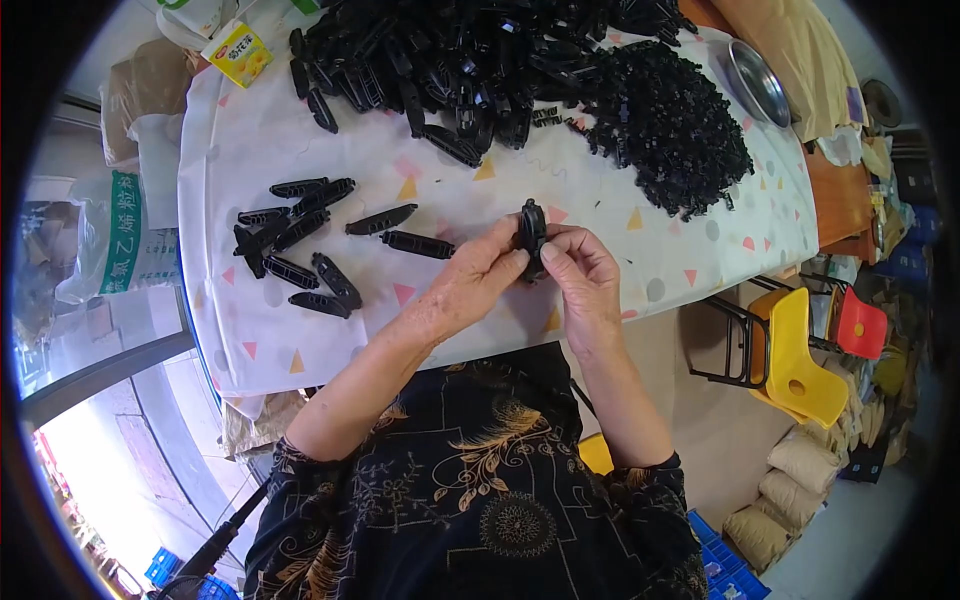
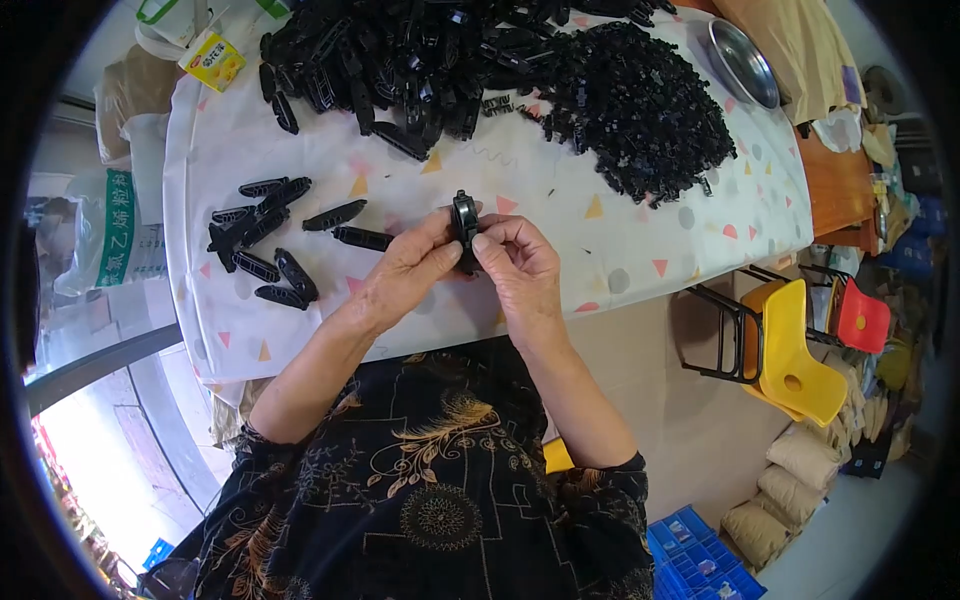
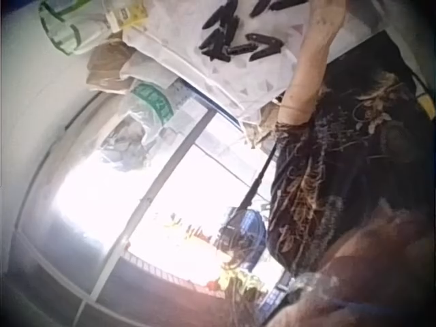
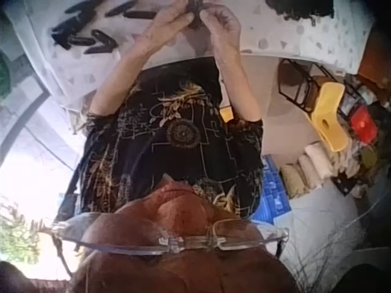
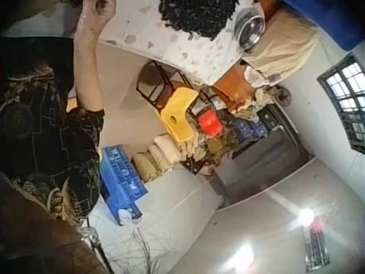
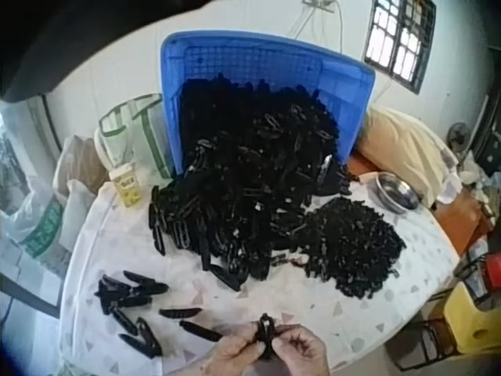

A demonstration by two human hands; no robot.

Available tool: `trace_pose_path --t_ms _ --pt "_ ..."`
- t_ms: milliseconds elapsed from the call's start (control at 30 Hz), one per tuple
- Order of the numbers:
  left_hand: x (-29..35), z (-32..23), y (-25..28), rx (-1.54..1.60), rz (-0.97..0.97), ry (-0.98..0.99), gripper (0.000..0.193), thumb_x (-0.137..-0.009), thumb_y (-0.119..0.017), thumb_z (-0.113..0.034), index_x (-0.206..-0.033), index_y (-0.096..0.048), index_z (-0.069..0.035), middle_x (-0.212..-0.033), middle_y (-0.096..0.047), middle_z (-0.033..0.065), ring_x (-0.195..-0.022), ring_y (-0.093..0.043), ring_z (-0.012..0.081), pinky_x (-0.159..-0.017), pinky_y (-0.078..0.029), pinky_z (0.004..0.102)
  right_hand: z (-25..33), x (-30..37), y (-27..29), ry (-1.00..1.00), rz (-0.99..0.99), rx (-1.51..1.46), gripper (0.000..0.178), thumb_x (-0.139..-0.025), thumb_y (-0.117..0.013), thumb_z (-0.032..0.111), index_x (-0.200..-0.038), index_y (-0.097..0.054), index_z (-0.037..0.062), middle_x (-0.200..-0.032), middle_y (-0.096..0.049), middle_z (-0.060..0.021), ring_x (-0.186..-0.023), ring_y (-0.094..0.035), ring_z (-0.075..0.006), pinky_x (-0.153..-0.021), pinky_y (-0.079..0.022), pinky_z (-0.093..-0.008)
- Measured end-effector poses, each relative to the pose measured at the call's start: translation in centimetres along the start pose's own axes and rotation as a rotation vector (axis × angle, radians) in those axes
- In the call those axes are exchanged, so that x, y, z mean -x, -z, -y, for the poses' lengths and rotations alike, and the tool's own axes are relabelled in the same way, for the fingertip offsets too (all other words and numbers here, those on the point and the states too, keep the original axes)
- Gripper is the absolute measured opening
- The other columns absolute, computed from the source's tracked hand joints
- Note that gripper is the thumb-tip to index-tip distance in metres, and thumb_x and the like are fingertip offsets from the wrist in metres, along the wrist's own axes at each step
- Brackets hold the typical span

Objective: Assembling small black plastic components by inserting small pins into the housings.

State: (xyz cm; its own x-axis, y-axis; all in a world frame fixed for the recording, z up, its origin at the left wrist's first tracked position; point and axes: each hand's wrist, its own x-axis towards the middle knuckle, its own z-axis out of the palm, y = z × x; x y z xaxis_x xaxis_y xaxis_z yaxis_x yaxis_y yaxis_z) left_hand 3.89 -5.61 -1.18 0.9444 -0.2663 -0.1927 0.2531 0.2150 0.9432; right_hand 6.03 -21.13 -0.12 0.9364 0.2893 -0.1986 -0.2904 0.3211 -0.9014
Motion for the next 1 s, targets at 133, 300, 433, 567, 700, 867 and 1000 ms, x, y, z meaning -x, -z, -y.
trace_pose_path --t_ms 133,300,433,567,700,867,1000 --pt "0.0 0.0 0.2 -0.205 -0.018 -0.003 0.052 -0.087 -0.053 0.004 -0.134 -0.032 0.0 -0.11 -0.054 0.0056 -0.095 -0.055 0.0123 -0.084 -0.047 0.0285 0.0 -0.6 -0.1 -0.015 -0.007 0.132 0.021 -0.086 -0.062 0.007 -0.106 -0.056 0.0031 -0.106 -0.058 -0.003 -0.096 -0.053 -0.0099 -0.091 -0.04 -0.0268" --pt "-0.4 -0.5 -0.3 -0.197 -0.13 -0.16 0.068 -0.081 -0.056 0.003 -0.139 -0.02 -0.006 -0.107 -0.058 0.0185 -0.094 -0.063 0.0266 -0.078 -0.051 0.0357 0.7 -2.0 -0.8 -0.137 0.104 0.025 0.039 -0.086 -0.063 0.008 -0.122 -0.049 0.0022 -0.107 -0.059 -0.0024 -0.101 -0.054 -0.0105 -0.094 -0.04 -0.0263" --pt "-0.9 -1.4 0.4 -0.21 -0.099 -0.083 0.074 -0.083 -0.054 0.007 -0.144 -0.014 -0.008 -0.112 -0.054 0.0109 -0.101 -0.056 0.0171 -0.083 -0.047 0.0284 0.2 -2.9 -1.0 -0.157 0.141 0.021 0.036 -0.087 -0.062 0.004 -0.121 -0.049 -0.0005 -0.104 -0.06 -0.004 -0.096 -0.057 -0.0115 -0.089 -0.046 -0.0265" --pt "-1.5 -1.4 1.1 -0.194 -0.087 -0.109 0.071 -0.083 -0.053 0.006 -0.142 -0.018 -0.012 -0.105 -0.059 0.017 -0.093 -0.062 0.0254 -0.08 -0.049 0.0327 -0.2 -3.8 -1.2 -0.119 0.143 -0.025 0.03 -0.086 -0.063 0.002 -0.114 -0.051 -0.0002 -0.1 -0.062 -0.0035 -0.092 -0.058 -0.0102 -0.086 -0.047 -0.0255" --pt "-2.1 -1.6 2.0 -0.243 -0.082 -0.105 0.067 -0.083 -0.053 0.006 -0.14 -0.021 -0.013 -0.101 -0.059 0.0181 -0.086 -0.065 0.0288 -0.076 -0.05 0.0325 -0.4 -4.5 -1.3 -0.113 0.126 -0.011 0.024 -0.085 -0.062 -0.001 -0.108 -0.052 0.0006 -0.098 -0.062 -0.0034 -0.089 -0.059 -0.009 -0.082 -0.048 -0.0237" --pt "-1.7 -3.3 3.1 -0.575 0.048 -0.092 0.066 -0.078 -0.055 0.009 -0.137 -0.028 -0.008 -0.104 -0.06 0.02 -0.089 -0.064 0.0324 -0.071 -0.053 0.0353 1.6 -6.3 1.3 -0.198 0.334 0.284 0.022 -0.082 -0.067 0.006 -0.101 -0.056 0.0032 -0.101 -0.061 -0.0026 -0.09 -0.056 -0.009 -0.079 -0.045 -0.0245" --pt "-0.6 -5.4 4.9 -1.126 0.242 -0.145 0.046 -0.081 -0.058 -0.005 -0.125 -0.047 -0.012 -0.093 -0.059 0.0141 -0.077 -0.062 0.0292 -0.063 -0.052 0.0368 5.0 -10.8 2.5 0.532 0.134 1.254 0.027 -0.075 -0.07 0.008 -0.1 -0.061 0.0055 -0.096 -0.06 -0.0087 -0.089 -0.055 -0.0201 -0.079 -0.043 -0.0323"
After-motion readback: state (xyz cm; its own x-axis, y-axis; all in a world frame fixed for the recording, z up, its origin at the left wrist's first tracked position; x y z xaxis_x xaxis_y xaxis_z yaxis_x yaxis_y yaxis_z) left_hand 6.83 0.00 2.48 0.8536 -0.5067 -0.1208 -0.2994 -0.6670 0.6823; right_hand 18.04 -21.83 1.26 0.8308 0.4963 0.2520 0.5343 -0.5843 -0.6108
